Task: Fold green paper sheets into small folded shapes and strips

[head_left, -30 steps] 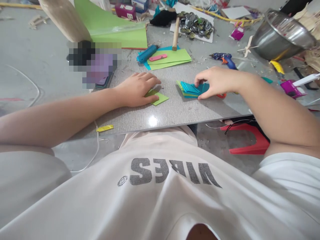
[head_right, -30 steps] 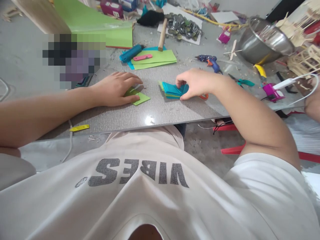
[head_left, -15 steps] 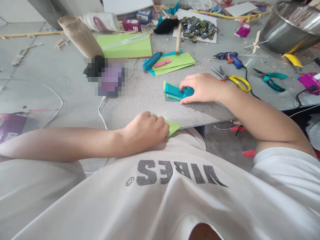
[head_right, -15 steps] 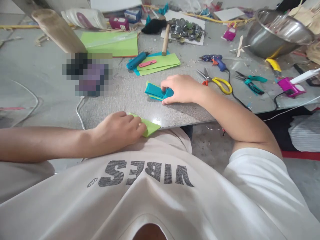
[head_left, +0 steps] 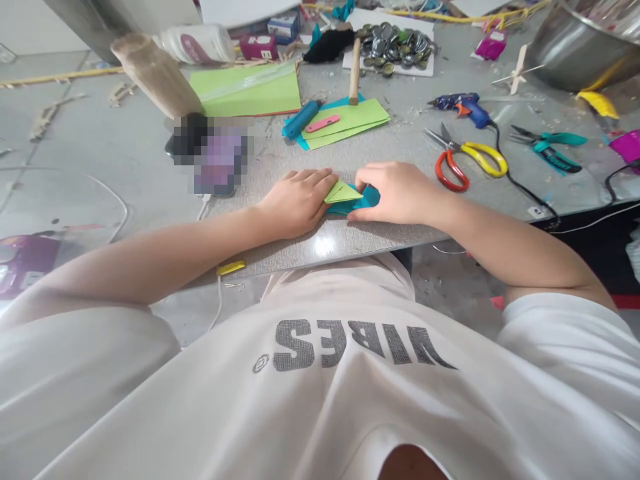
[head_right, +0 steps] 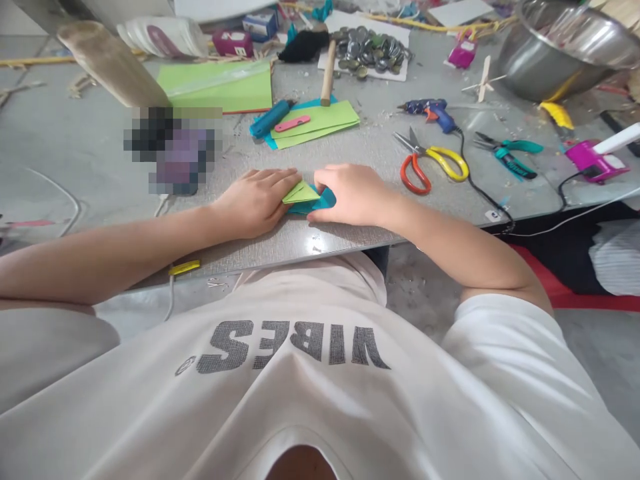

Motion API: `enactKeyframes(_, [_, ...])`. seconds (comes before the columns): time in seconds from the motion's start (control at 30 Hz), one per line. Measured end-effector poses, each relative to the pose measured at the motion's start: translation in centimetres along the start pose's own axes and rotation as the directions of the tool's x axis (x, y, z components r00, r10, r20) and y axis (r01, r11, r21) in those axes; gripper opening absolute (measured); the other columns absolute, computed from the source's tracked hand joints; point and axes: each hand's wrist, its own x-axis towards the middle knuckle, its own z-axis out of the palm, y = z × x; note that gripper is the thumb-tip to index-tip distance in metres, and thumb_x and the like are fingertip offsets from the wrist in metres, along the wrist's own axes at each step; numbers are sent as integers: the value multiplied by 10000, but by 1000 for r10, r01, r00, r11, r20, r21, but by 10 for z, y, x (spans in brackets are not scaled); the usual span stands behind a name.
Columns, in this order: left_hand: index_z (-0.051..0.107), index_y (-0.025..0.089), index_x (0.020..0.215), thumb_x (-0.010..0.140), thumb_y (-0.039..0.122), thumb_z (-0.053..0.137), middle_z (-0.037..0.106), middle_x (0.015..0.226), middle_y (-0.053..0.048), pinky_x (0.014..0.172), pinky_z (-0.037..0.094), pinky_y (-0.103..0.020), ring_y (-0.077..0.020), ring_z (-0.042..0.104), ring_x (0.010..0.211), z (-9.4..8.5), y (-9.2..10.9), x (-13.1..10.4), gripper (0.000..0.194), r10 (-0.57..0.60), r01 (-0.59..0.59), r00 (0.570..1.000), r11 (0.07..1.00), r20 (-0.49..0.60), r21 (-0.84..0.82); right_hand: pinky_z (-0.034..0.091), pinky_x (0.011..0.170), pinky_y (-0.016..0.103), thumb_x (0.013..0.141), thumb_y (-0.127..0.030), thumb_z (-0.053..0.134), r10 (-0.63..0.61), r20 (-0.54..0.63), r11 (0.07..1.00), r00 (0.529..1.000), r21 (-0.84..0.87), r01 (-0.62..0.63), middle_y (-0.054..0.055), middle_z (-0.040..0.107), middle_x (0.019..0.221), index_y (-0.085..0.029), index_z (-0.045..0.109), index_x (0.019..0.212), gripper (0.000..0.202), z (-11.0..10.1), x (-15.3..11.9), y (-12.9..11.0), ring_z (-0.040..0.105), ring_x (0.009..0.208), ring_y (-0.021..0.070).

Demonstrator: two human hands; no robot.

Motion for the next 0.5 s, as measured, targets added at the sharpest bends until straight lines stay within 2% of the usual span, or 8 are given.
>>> enactKeyframes(0.07, [564, 105, 1899, 1299, 538, 373, 669, 1846, -299, 1285, 599, -692, -519, 701, 1615, 2, -2, 0, 764, 30, -30, 999, 1000, 29, 8, 463, 879, 415, 945, -614, 1008, 24, -6, 999, 1000, 34, -24, 70, 854, 1146, -266, 836, 1147, 438, -5, -4, 9, 754, 1067, 334])
enactKeyframes(0.17, [532, 195, 1944, 1272, 806, 369, 688, 1779, -316, 1233, 563, -734, -569, 673, 1526, 0, -5, 0, 924, 59, -60, 998, 998, 32, 25, 517, 889, 453, 940, -699, 973, 59, 12, 996, 998, 72, -60, 63, 861, 1114, -291, 855, 1122, 463, -23, -11, 27, 770, 1040, 343])
enactKeyframes(0.23, [504, 253, 1966, 1230, 915, 370, 698, 1718, -317, 1212, 534, -755, -579, 653, 1473, -1, -7, 1, 999, 74, -75, 997, 997, 23, 35, 549, 881, 480, 939, -741, 955, 94, 50, 990, 994, 105, -99, 70, 865, 1098, -305, 858, 1124, 484, -39, -14, 37, 769, 1004, 347])
enactKeyframes(0.3, [483, 268, 1975, 1201, 966, 382, 699, 1672, -314, 1214, 506, -762, -579, 636, 1445, 1, -8, 3, 1047, 83, -83, 997, 996, 9, 30, 566, 881, 503, 942, -728, 952, 145, 26, 980, 989, 132, -147, 92, 866, 1109, -299, 840, 1107, 473, -53, -13, 39, 757, 989, 352])
enactKeyframes(0.4, [425, 197, 1991, 1167, 1002, 428, 682, 1663, -331, 1242, 482, -761, -589, 620, 1451, 5, -9, 5, 1152, 55, -55, 998, 998, -26, -6, 583, 948, 523, 946, -687, 979, 164, -59, 974, 985, 171, -151, 114, 874, 1203, -292, 815, 1121, 462, -59, -5, 25, 753, 1057, 366])
enactKeyframes(0.5, [347, 77, 1993, 1172, 989, 412, 665, 1677, -372, 1263, 476, -764, -617, 606, 1484, 9, -8, 5, 1228, 4, -6, 998, 999, -67, -42, 592, 1018, 524, 923, -702, 1015, 66, -26, 985, 997, 163, -61, 92, 871, 1246, -300, 821, 1175, 513, -41, 15, 3, 769, 1147, 386])
